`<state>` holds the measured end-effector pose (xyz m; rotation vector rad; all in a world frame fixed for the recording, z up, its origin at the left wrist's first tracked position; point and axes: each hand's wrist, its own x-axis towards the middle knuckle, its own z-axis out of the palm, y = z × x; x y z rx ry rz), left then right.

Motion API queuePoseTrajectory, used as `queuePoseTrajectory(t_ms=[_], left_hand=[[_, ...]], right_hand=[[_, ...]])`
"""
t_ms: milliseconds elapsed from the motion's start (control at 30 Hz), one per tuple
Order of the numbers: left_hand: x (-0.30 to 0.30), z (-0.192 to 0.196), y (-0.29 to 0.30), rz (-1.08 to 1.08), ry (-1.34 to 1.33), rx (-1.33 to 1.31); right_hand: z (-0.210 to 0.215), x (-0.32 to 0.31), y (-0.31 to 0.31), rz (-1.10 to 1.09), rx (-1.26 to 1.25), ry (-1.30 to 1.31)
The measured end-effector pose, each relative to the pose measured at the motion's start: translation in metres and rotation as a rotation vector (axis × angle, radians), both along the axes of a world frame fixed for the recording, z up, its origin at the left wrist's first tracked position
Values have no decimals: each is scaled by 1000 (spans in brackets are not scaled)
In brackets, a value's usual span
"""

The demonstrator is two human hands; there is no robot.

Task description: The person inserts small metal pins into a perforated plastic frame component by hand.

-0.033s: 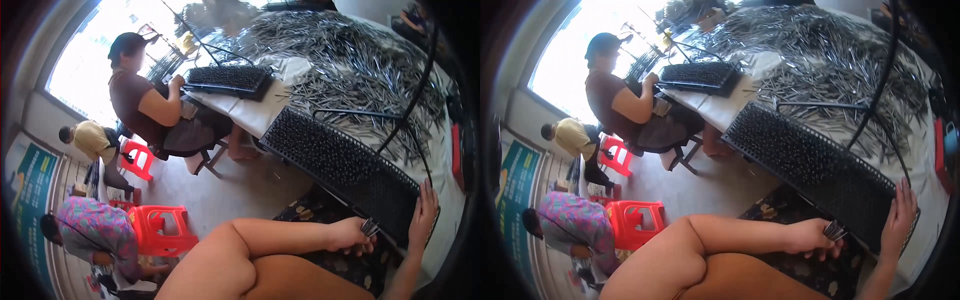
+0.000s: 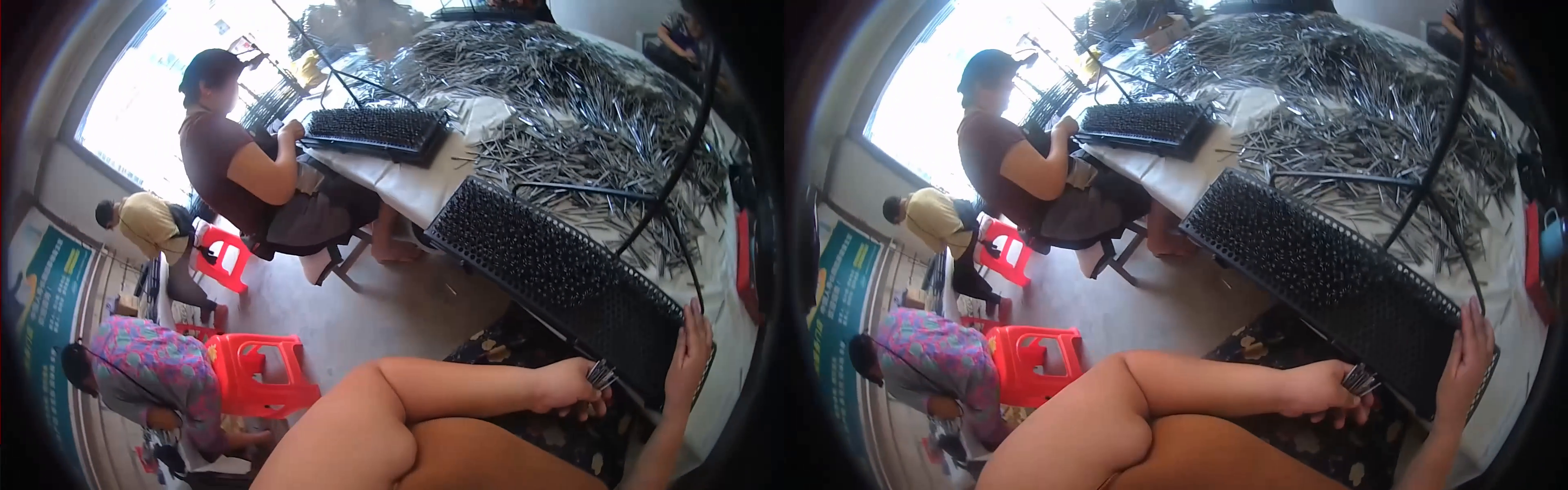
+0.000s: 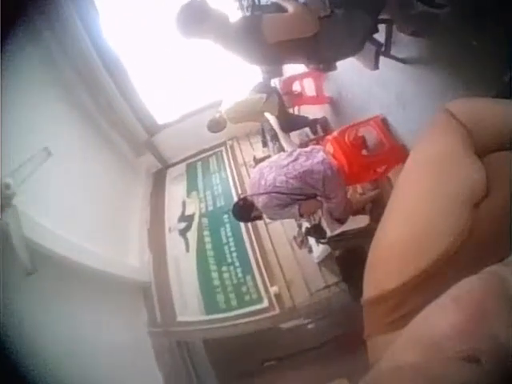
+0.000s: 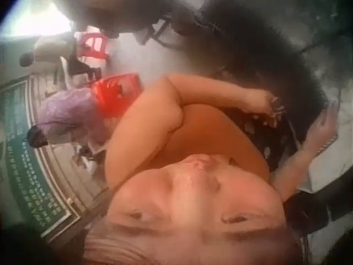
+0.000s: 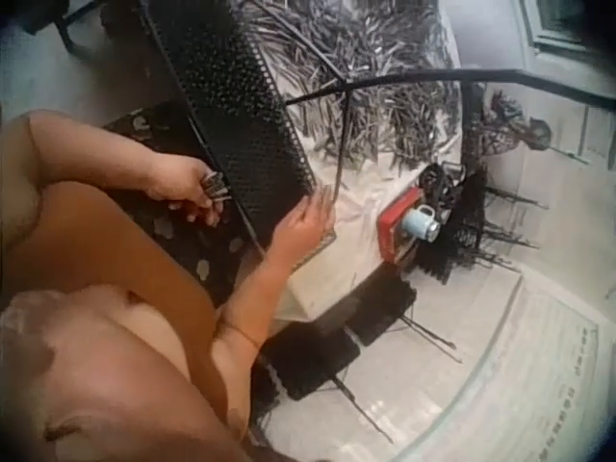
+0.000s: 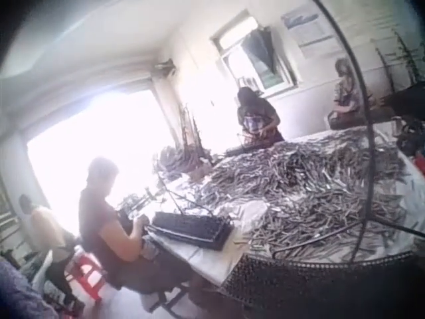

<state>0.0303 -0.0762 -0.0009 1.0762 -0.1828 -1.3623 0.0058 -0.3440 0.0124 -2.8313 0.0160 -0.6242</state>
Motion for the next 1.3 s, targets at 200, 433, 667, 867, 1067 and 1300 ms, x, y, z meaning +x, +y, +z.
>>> queuePoseTrajectory(t_ms=[200,433,667,867,1067,1300], left_hand=[[-2,-4,10,72,-10,30],[0,-13,10,40,-71,76],[-1,-13,12,4,-86,106],[-2,-9,13,9,-71,123],[-4,-11,13,23,-20,88],[-12,-13,11,153,20,-11]], right_hand=[[1,-2,9,-36,146,2],[16,-1,16,-4,4,-121],[17,3,20,11,4,-226],[11,7,7,-15,17,-116],[10,3,12,25,9,-104],[26,-10,57,7,-10,-161]])
